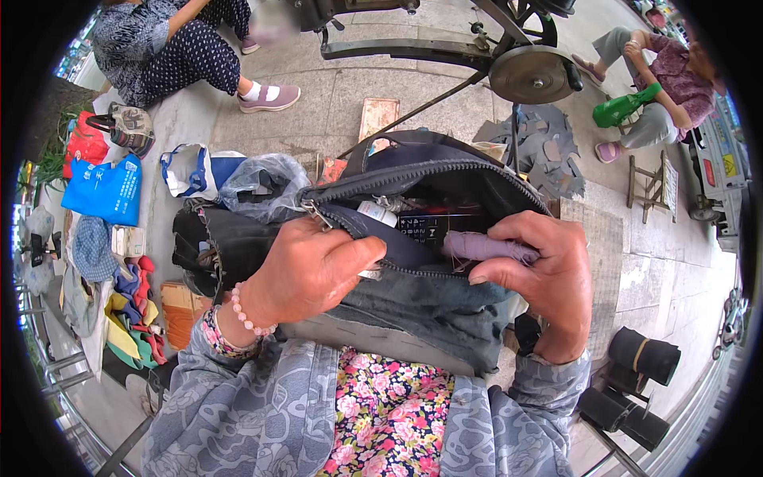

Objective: Searching through a bag to find materials for shoe manufacturing.

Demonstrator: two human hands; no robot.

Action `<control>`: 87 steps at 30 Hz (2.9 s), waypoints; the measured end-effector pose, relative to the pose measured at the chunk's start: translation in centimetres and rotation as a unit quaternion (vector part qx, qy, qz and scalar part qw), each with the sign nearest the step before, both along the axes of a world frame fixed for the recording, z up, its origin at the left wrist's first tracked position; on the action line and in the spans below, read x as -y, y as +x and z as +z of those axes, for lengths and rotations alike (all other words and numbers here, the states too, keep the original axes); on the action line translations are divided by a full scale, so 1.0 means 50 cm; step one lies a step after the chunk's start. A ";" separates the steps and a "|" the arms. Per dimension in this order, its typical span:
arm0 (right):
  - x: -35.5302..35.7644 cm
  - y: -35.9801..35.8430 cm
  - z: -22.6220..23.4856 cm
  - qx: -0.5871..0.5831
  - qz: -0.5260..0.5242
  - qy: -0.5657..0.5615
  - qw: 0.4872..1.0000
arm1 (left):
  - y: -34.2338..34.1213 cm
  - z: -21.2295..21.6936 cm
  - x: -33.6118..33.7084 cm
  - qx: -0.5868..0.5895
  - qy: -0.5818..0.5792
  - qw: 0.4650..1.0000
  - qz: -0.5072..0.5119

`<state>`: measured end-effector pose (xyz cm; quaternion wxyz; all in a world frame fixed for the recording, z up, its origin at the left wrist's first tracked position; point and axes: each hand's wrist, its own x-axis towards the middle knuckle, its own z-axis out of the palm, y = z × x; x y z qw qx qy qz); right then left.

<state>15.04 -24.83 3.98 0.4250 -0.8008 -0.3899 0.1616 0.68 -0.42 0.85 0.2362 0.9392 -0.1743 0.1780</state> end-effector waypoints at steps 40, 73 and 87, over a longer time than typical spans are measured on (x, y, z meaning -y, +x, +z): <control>-0.016 -0.036 -0.043 -0.288 -0.137 0.507 0.801 | 0.084 0.039 0.039 -0.071 -0.107 0.989 -0.072; -0.239 -0.045 -0.145 0.050 -0.089 0.013 0.995 | 0.042 -0.025 -0.089 -0.035 -0.079 0.994 0.063; -0.132 -0.059 -0.019 0.124 -0.067 0.097 0.985 | 0.034 0.122 -0.001 0.073 0.037 0.996 0.028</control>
